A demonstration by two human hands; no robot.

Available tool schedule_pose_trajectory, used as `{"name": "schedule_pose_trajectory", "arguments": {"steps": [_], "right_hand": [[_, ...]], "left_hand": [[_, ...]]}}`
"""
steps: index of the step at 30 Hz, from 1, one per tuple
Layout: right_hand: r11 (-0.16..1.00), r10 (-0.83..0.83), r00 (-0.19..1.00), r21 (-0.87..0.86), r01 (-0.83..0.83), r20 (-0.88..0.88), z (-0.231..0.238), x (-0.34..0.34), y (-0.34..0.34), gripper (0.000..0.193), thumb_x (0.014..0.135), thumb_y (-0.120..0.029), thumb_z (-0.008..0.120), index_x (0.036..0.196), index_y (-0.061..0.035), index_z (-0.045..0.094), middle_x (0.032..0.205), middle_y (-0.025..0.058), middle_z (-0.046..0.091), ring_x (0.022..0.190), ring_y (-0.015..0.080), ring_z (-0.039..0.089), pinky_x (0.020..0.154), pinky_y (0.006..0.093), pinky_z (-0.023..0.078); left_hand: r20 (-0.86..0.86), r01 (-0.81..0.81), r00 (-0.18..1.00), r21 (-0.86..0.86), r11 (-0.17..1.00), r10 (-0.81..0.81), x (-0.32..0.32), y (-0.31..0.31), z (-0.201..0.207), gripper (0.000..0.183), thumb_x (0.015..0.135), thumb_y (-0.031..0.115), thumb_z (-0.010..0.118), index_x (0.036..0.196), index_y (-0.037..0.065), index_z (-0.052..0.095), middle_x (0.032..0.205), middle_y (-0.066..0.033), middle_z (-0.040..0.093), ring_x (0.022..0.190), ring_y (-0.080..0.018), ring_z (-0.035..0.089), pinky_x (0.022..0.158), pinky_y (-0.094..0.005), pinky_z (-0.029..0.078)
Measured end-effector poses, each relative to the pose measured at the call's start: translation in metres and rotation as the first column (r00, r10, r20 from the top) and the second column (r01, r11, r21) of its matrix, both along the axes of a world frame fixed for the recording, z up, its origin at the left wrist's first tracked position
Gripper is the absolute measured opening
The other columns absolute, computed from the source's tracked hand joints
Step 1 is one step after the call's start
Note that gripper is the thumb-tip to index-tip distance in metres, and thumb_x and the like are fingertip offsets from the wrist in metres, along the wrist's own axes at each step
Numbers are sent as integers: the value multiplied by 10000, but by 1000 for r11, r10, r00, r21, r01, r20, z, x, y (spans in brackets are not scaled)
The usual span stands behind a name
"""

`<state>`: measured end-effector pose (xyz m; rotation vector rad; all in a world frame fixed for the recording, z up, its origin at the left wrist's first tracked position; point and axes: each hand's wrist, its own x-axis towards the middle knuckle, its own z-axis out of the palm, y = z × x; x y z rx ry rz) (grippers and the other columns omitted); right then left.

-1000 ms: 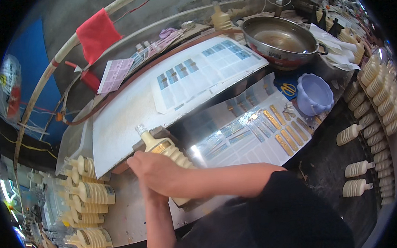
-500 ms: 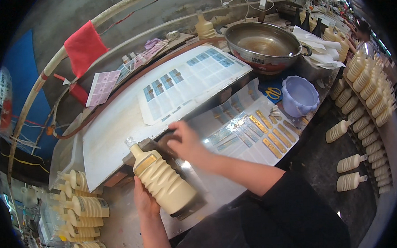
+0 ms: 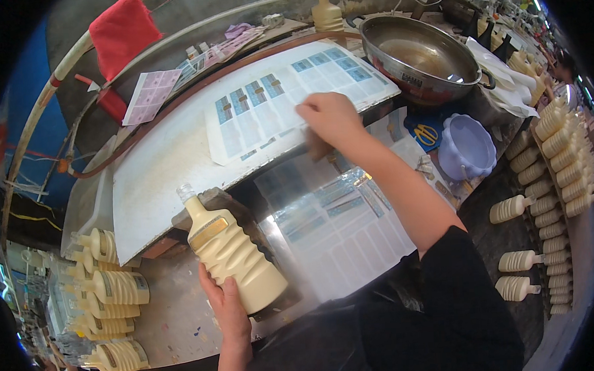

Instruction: The person applies rectangular labels to the sides of cream-colored plastic bottles. They pick up a label, align it on the bottle, and smooth it down with their fingers. The process is repeated for multiple bottles on a metal workbench.

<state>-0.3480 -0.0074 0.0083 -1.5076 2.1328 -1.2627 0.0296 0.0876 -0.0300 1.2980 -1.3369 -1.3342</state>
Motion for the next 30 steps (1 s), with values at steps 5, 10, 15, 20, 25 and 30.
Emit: {"name": "schedule_pose_trajectory", "arguments": {"steps": [5,10,15,20,25,30], "right_hand": [[999,33,864,22,-26,-502,-7,-8,-73,353,896,-176,606,1214,-84,729,1080,163,745,1017,372,697,880,457,548],[858,282,798,512,39,-533,13,-7,-92,291,898,-105,546,1115,-50,731,1022,203,737,979,393,700,853,485,549],[887,307,743,461,2,-595,23,36,-3,176,902,-120,619,1039,-22,670,1048,199,730,923,390,703,809,493,552],[975,219,696,185,-124,-684,8,42,35,331,936,-305,662,1076,-6,688,1164,186,678,964,368,703,810,466,565],[943,276,714,326,-71,-643,9,38,11,491,956,-423,645,1231,-17,631,1341,167,642,1016,375,695,841,439,566],[944,227,615,327,53,-755,8,45,23,418,931,-347,685,1221,-50,635,1303,152,660,1002,362,699,821,443,569]], "left_hand": [[1,-3,1000,-60,998,3,3,-2,-11,776,935,109,561,1598,-45,188,1568,-221,348,1428,-293,395,1200,-400,298],[-10,-16,1000,-44,999,16,5,-1,-14,770,919,91,572,1589,-57,221,1537,-220,403,1391,-294,449,1181,-397,333],[-11,-7,1000,-59,998,6,5,-1,-8,764,912,75,584,1581,-63,243,1505,-213,457,1363,-287,486,1162,-392,363],[25,-12,1000,-48,999,13,0,-2,0,757,914,81,597,1579,-60,264,1509,-226,458,1367,-292,487,1160,-388,367],[44,-24,999,-57,998,26,2,-3,-2,759,922,118,610,1580,-47,268,1505,-248,458,1360,-330,494,1152,-416,380],[209,5,977,-159,987,29,28,11,-30,889,828,193,722,1572,-28,286,1443,-258,475,1316,-391,506,1128,-467,398]]}}
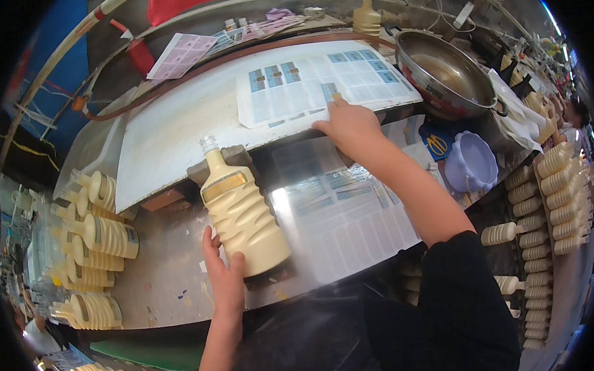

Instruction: The person applies rectangular labels to the sides of cream-colored plastic bottles. They pick up a label, align it on the bottle, and smooth it down with their fingers. The process is repeated for multiple bottles on a metal workbench.

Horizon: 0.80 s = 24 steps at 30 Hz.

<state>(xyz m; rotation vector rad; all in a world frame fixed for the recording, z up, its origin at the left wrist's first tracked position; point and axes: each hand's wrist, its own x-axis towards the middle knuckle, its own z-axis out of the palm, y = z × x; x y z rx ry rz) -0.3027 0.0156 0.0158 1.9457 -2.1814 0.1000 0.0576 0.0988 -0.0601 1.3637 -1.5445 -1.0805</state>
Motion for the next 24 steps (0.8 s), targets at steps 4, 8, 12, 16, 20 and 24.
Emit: {"name": "schedule_pose_trajectory", "arguments": {"steps": [4,8,12,16,20,24], "right_hand": [[959,79,997,-274,-68,28,-31,-16,29,363,842,-133,757,1185,-87,649,1174,130,706,930,346,709,764,431,578],[887,241,969,-416,-200,49,-32,-45,32,181,873,-137,737,1046,-86,715,1007,124,738,888,341,716,752,399,581],[958,202,799,-283,-41,567,-9,-20,36,179,921,-99,654,1023,-12,773,946,98,780,821,201,736,751,296,567],[987,151,489,-103,-123,859,19,41,53,232,933,-64,601,1066,18,772,970,71,779,832,109,700,723,238,544],[742,670,593,-423,-521,446,36,110,81,180,856,-70,641,1003,-55,745,921,69,747,735,168,717,607,295,569],[373,917,396,-264,-889,-37,24,139,110,146,800,-162,686,926,-96,653,891,15,633,584,130,619,460,312,504]], "left_hand": [[141,185,976,-152,971,-164,5,15,6,1004,715,240,833,1548,-18,337,1392,-262,527,1278,-412,531,1101,-485,418],[227,173,965,-187,967,-129,2,8,9,1036,659,243,910,1518,-24,396,1373,-218,574,1280,-388,539,1084,-445,435],[245,173,963,-247,953,-112,7,11,14,1027,664,258,914,1516,-30,419,1367,-213,592,1270,-378,549,1085,-448,429],[326,173,940,-214,961,-97,10,12,15,1129,653,291,920,1569,-15,335,1434,-224,533,1330,-381,504,1126,-450,393],[140,207,972,-147,967,-187,18,13,3,1093,792,415,804,1597,-13,201,1495,-254,427,1371,-400,448,1175,-498,332],[-306,187,933,-39,982,-190,16,11,7,901,938,506,604,1598,23,225,1486,-228,448,1392,-333,435,1161,-456,344]]}}
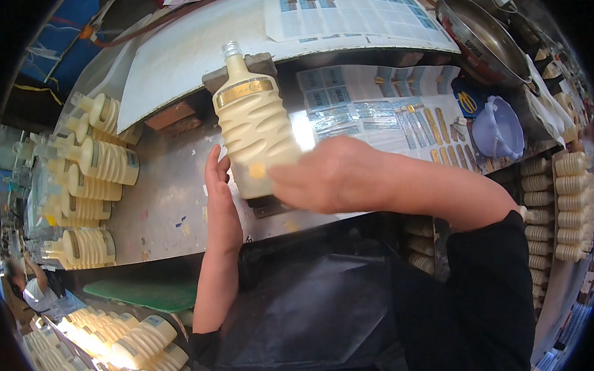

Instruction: The person applies rectangular labels to the sides of cream-colored plastic bottles. They pick up a label, align it on the bottle, and smooth it down with their fingers. The process is repeated for multiple bottles on a metal workbench.

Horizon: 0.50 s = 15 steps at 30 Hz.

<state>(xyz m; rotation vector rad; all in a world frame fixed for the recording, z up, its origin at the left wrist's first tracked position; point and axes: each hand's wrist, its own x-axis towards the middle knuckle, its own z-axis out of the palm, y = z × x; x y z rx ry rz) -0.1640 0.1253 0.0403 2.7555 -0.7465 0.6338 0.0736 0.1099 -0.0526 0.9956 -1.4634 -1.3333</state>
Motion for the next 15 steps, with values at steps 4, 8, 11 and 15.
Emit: {"name": "schedule_pose_trajectory", "arguments": {"steps": [4,8,11,15], "right_hand": [[1000,17,993,21,-15,-118,-13,-20,5,246,785,-84,716,1030,-70,727,1244,92,712,597,136,616,488,294,482],[1000,8,1000,-12,-8,-20,-29,-29,-3,260,790,-106,739,1050,-91,737,1301,107,689,616,154,628,501,299,491],[999,-29,999,42,28,19,-40,-36,-1,269,786,-102,747,1055,-102,743,1339,109,670,622,172,639,510,302,502],[995,-71,983,75,59,171,-60,-34,0,264,784,-105,743,1048,-117,733,1352,103,660,651,195,664,529,318,524]], "left_hand": [[-43,-94,994,167,981,103,-9,-6,2,766,968,394,605,1571,42,290,1467,-230,467,1372,-314,459,1144,-435,370],[48,-210,977,65,976,207,-23,-1,-6,698,940,255,670,1522,26,360,1426,-218,497,1311,-303,507,1103,-419,414],[65,-265,962,20,964,264,-28,-1,-6,654,942,231,675,1494,14,398,1401,-213,513,1277,-293,530,1081,-417,432],[96,-300,950,18,954,297,-30,-3,-3,640,954,253,674,1483,2,416,1397,-210,518,1264,-275,535,1075,-408,433]]}}
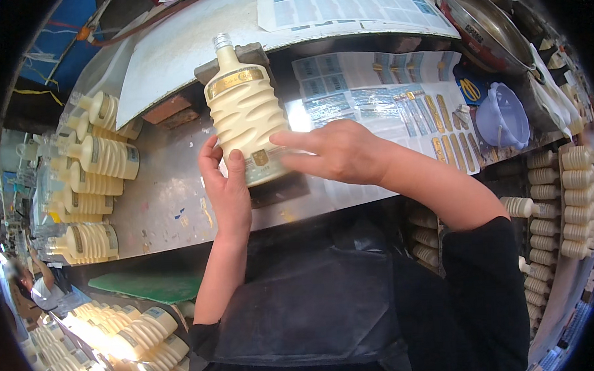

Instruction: The person applies rectangular labels to the sides of cream-colored plastic bottles. They pick up a label, align it on the bottle, and smooth it down with their fingers. The process is repeated for multiple bottles on a metal workbench.

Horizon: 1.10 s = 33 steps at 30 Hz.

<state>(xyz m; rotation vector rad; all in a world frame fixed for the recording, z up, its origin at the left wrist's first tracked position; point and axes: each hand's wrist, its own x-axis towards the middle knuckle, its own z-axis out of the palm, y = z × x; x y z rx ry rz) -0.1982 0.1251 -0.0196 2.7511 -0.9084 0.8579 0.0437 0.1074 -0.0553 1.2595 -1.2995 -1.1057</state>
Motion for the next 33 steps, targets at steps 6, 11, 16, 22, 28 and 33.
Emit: {"name": "schedule_pose_trajectory", "arguments": {"steps": [6,11,16,22,28,33], "right_hand": [[976,-151,985,169,135,86,-18,-7,12,259,819,-84,713,1077,-107,719,1195,102,716,678,246,684,572,337,549],[584,-576,743,808,81,341,-29,13,18,380,974,-146,655,1333,-24,633,967,109,724,764,185,671,725,308,536],[332,-722,546,905,-267,426,-51,42,8,478,996,-329,658,1334,8,632,957,113,737,866,148,672,794,314,540],[238,-744,507,882,-407,435,-40,44,9,501,1029,-282,656,1402,39,563,1186,98,703,1059,125,640,932,293,512],[193,-768,483,871,-451,421,-40,43,12,520,1046,-263,644,1446,46,521,1262,98,691,1127,126,634,987,291,504],[229,-768,461,863,-450,444,-41,46,13,506,1022,-249,665,1427,31,548,1169,87,707,1037,114,642,917,282,515]], "left_hand": [[-93,43,995,-35,998,-46,7,0,-11,531,1050,274,551,1492,14,412,1398,-195,517,1269,-259,524,1097,-387,409],[-173,36,984,22,999,-32,7,7,-7,513,1119,323,393,1509,-11,401,1488,-174,484,1367,-234,464,1170,-375,334],[-127,72,989,7,997,-70,4,10,-18,559,1079,282,472,1515,-54,373,1516,-201,461,1398,-263,446,1180,-390,327],[-179,82,981,21,996,-77,4,11,-19,636,1026,261,581,1517,-73,355,1514,-222,453,1396,-284,446,1175,-401,334],[-200,86,977,38,996,-77,3,9,-21,651,1020,267,593,1517,-74,348,1514,-226,450,1395,-287,446,1176,-399,334],[-196,79,978,59,995,-67,4,10,-19,659,1019,260,597,1523,-77,339,1526,-230,440,1408,-286,435,1177,-398,333]]}}
